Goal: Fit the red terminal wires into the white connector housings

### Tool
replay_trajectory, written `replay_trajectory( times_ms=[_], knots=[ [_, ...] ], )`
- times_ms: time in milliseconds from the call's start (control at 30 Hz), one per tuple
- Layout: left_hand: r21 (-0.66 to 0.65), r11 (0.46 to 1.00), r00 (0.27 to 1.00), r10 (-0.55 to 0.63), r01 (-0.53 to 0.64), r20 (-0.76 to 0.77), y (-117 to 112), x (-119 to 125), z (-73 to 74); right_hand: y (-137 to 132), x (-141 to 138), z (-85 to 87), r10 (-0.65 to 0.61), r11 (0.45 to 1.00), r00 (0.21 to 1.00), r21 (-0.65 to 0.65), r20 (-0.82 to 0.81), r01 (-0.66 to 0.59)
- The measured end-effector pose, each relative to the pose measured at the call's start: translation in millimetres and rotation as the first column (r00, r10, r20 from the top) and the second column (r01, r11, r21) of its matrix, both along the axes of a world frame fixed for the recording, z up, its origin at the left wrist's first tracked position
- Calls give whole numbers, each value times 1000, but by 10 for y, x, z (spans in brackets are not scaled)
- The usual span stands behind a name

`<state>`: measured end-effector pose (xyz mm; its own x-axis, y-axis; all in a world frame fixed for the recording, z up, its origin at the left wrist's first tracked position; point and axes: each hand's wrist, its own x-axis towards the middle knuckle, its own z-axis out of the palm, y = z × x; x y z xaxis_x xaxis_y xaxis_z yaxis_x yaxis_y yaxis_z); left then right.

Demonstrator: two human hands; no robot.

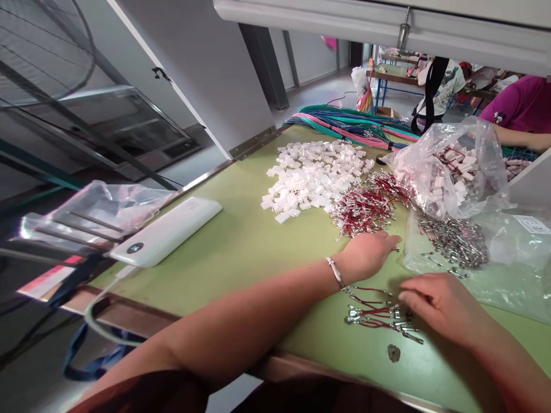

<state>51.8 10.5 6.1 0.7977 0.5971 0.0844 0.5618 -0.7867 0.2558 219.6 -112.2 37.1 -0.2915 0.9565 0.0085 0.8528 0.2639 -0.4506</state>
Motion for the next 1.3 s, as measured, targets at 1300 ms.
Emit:
replay_trajectory(
  times_ms=[1300],
  knots=[
    [-546, 827, 811, 226, 132, 539, -218, -70, -127, 145, -91, -205, -211, 853, 945, 424, -249, 303]
  ],
)
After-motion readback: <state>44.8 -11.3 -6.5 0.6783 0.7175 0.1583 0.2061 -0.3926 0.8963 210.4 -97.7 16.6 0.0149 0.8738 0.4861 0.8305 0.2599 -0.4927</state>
